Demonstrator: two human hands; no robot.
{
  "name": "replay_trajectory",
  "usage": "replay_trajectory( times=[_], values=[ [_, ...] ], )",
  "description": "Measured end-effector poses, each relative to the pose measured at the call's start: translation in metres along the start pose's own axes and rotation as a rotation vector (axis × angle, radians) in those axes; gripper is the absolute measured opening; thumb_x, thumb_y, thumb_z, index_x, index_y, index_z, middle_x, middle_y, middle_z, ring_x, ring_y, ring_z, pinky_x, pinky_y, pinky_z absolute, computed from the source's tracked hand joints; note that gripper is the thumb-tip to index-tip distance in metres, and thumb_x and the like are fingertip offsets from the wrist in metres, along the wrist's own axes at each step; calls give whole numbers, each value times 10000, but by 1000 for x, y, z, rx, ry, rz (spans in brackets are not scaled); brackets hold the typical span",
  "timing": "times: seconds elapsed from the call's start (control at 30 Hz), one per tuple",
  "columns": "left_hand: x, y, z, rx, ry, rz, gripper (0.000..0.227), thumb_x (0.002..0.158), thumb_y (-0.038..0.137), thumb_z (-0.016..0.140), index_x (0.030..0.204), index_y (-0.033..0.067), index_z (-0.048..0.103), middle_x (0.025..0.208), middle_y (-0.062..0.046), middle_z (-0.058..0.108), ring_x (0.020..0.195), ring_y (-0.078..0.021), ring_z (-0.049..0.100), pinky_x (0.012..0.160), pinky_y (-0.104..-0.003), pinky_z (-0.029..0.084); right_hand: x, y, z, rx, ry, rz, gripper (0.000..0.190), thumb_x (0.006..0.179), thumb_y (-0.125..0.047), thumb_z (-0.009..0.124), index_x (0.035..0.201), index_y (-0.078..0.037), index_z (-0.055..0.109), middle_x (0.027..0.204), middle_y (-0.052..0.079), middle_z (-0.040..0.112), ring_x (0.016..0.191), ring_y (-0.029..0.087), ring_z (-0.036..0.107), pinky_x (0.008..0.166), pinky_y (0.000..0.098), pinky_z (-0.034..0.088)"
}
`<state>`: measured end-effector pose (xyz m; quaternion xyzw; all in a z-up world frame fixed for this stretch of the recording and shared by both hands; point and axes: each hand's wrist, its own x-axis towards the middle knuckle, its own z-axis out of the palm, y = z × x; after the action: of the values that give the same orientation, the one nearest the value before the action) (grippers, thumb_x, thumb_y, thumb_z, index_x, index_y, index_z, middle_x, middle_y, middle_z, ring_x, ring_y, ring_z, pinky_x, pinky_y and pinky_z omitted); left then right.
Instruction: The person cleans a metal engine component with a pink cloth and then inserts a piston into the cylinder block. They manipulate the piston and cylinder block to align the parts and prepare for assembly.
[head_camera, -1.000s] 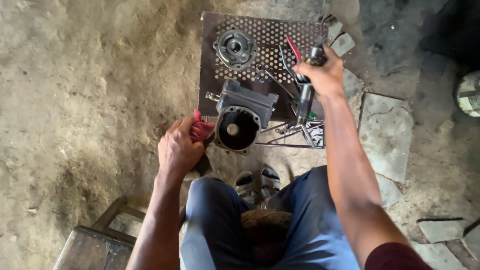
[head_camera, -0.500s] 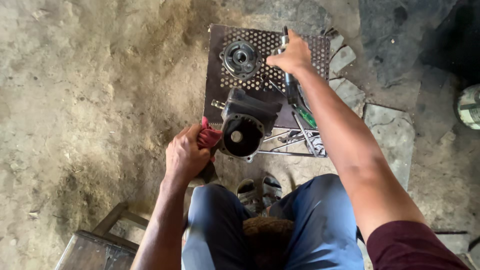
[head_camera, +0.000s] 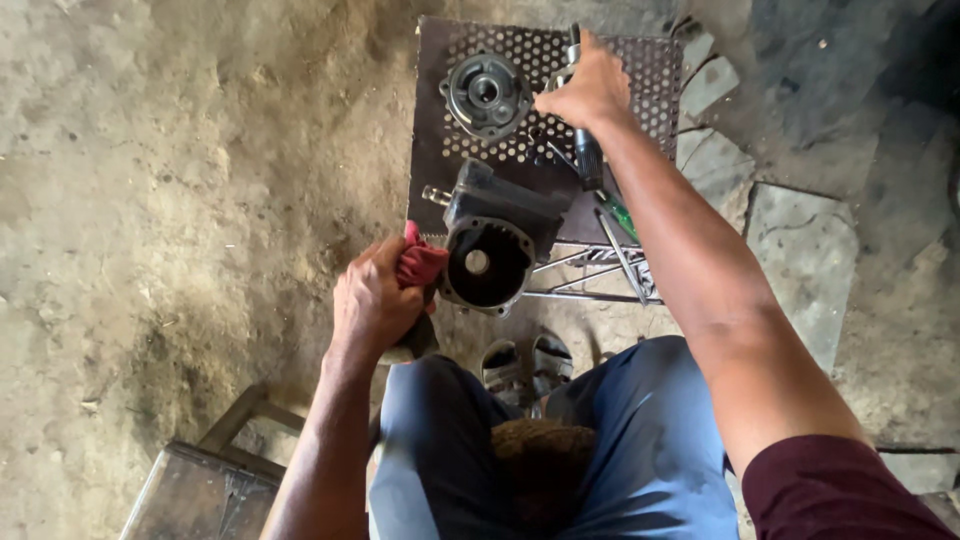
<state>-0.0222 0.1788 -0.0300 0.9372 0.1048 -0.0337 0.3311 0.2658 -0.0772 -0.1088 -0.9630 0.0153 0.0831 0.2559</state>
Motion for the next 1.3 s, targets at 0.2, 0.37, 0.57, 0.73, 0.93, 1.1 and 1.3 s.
replay_trajectory(
  times=[0.2, 0.37, 0.57, 0.73, 0.93, 1.1, 1.3],
  values=[
    [2, 2, -1, -33, 14, 14, 393, 631, 191, 822, 987, 112, 675, 974, -135, 712, 926, -402, 679, 758, -500, 527, -6, -7, 0, -29, 64, -58, 1088, 540, -324, 966, 1439, -4, 444, 1296, 233, 624, 1156, 360, 647, 998, 400, 516],
    [0, -2, -1, -15, 26, 38, 380, 624, 167, 823, 961, 90, 668, 967, -150, 704, 926, -421, 661, 753, -507, 518, -11, -10, 0, -116, -3, 2, 1065, 603, -363, 938, 1499, -69, 443, 1336, 200, 638, 1213, 354, 640, 1021, 435, 521],
    [0, -5, 3, -14, 42, 20, 250, 789, 194, 721, 1008, 89, 661, 997, -159, 702, 940, -428, 655, 782, -519, 514, -20, -6, -8, -95, 16, -10, 1185, 549, -425, 989, 1527, -112, 398, 1351, 169, 623, 1193, 328, 636, 1007, 436, 497],
    [-1, -9, 2, -1, 36, 18, 276, 745, 162, 657, 1010, 84, 661, 1010, -167, 710, 974, -427, 655, 819, -518, 514, -39, 9, -19, -28, 44, -54, 1084, 611, -444, 971, 1502, -93, 465, 1335, 181, 649, 1198, 317, 641, 1034, 434, 486],
    [-5, -5, -4, -59, 77, -18, 435, 760, 121, 570, 1185, 125, 660, 1104, -189, 704, 1050, -442, 636, 889, -520, 499, -96, 42, -25, 334, 300, -209, 480, 830, -305, 841, 1210, -42, 711, 1085, 138, 758, 942, 206, 719, 860, 337, 568],
    [-10, -12, -4, -89, 95, 35, 501, 784, 129, 552, 1270, 182, 660, 1219, -167, 685, 1117, -431, 614, 919, -512, 487, -169, 68, 4, 866, 228, 3, 127, 919, -135, 755, 959, -15, 739, 817, 45, 735, 679, 100, 644, 618, 265, 521],
    [-5, -27, 13, -5, 122, 103, 446, 793, 204, 609, 1230, 162, 686, 1183, -189, 705, 1097, -437, 639, 934, -511, 515, -211, 80, 57, 1207, -44, 413, 184, 916, -206, 736, 1005, -47, 710, 879, 66, 709, 742, 180, 682, 639, 360, 598]
  ],
)
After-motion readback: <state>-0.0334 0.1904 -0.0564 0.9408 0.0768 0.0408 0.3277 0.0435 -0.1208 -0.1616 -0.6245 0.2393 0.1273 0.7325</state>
